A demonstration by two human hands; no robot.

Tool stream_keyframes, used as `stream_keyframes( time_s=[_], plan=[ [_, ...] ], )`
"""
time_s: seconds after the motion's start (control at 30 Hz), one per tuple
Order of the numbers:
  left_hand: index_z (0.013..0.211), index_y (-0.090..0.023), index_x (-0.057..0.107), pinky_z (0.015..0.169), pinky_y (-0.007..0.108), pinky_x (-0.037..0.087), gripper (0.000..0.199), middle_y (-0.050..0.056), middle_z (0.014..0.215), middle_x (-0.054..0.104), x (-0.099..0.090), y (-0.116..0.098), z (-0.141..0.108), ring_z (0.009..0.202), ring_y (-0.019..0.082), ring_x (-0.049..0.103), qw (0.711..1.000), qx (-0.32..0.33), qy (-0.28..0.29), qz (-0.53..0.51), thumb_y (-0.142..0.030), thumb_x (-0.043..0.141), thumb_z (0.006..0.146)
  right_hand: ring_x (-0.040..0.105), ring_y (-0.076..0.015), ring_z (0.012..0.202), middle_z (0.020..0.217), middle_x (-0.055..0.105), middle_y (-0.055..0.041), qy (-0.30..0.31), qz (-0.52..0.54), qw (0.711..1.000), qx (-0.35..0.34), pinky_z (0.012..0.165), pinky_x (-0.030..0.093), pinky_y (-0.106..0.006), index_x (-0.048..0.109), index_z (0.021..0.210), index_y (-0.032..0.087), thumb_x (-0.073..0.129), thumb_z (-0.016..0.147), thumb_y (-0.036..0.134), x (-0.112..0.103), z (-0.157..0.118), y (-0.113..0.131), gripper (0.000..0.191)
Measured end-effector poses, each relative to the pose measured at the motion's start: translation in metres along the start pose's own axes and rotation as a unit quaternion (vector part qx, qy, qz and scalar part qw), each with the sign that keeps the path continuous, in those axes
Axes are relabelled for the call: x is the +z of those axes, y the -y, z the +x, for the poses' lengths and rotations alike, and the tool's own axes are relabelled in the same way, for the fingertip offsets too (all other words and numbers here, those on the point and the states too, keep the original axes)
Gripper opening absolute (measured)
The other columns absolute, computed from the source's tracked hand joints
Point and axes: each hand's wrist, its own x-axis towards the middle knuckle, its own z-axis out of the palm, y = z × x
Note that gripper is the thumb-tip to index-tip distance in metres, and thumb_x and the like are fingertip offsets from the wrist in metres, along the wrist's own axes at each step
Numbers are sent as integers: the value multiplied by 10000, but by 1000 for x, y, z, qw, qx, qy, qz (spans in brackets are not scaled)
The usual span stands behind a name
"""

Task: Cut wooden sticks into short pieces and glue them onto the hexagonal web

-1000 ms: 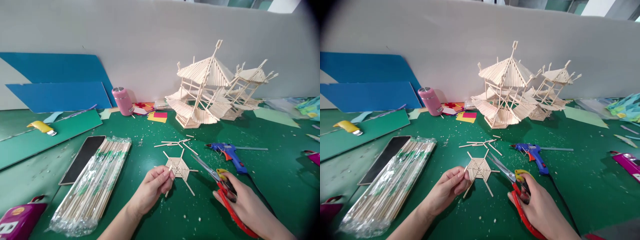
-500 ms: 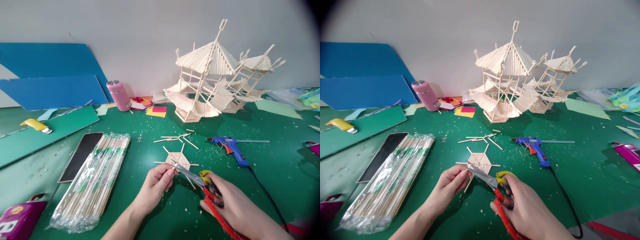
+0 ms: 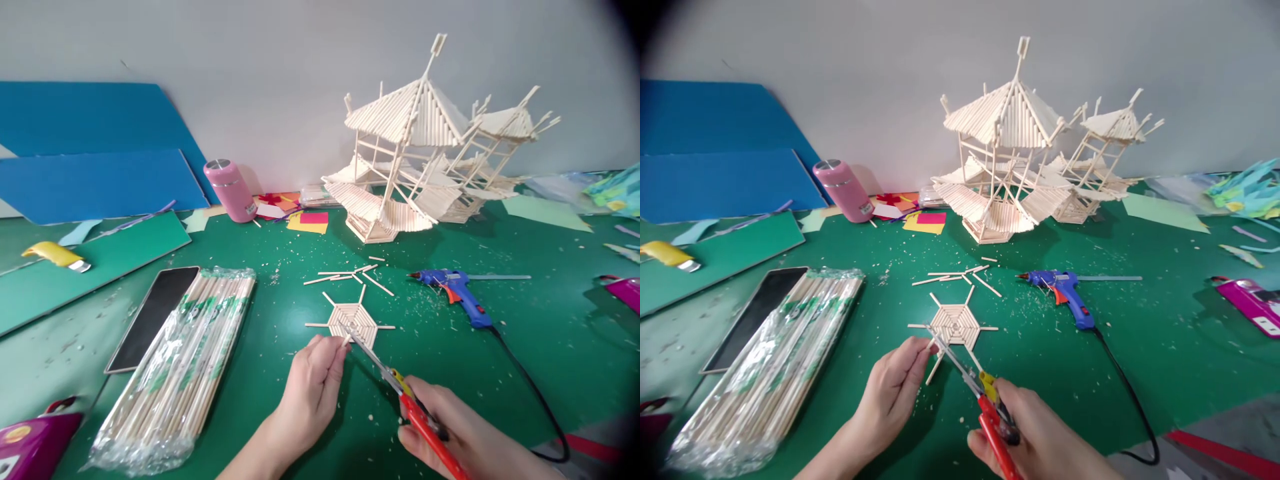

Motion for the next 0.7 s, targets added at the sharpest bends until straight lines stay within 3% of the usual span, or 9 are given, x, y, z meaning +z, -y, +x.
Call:
stream_keyframes(
  time_s=[0.1,0.2,0.3,0.47,0.7],
  plan=[
    [735,-171,429,528,238,330,164,3,600,461,3,1,-1,553,123,400,994,73,-34,75,-78,360,851,399,-70,577,656,387,53,53,191,980,32,695,450,-223,409,599,203,656,597,543,4,2,-12,420],
    [722,-177,405,518,248,314,176,4,586,460,4,1,0,537,127,361,984,122,-61,113,-27,388,813,422,-62,583,645,388,50,102,294,946,86,694,439,-194,421,566,192,672,576,554,7,3,-19,440],
    [742,-178,407,530,261,325,182,6,591,479,4,1,1,525,126,361,974,159,-89,132,-3,409,787,446,-51,605,642,405,49,143,321,930,106,648,405,-141,476,601,185,699,560,540,11,3,-23,421],
    [719,-185,390,544,272,343,194,-5,577,477,3,2,1,500,119,374,966,176,-99,162,-1,410,779,398,-46,553,584,444,39,193,304,930,69,584,349,-152,506,548,152,714,515,575,16,3,-33,473],
    [708,-184,403,565,287,364,192,-5,576,489,4,5,-1,495,122,399,954,185,-121,201,-4,422,774,295,-38,446,525,361,49,253,362,897,-7,440,192,-172,488,702,135,487,731,607,23,-1,-40,473]
  ],
)
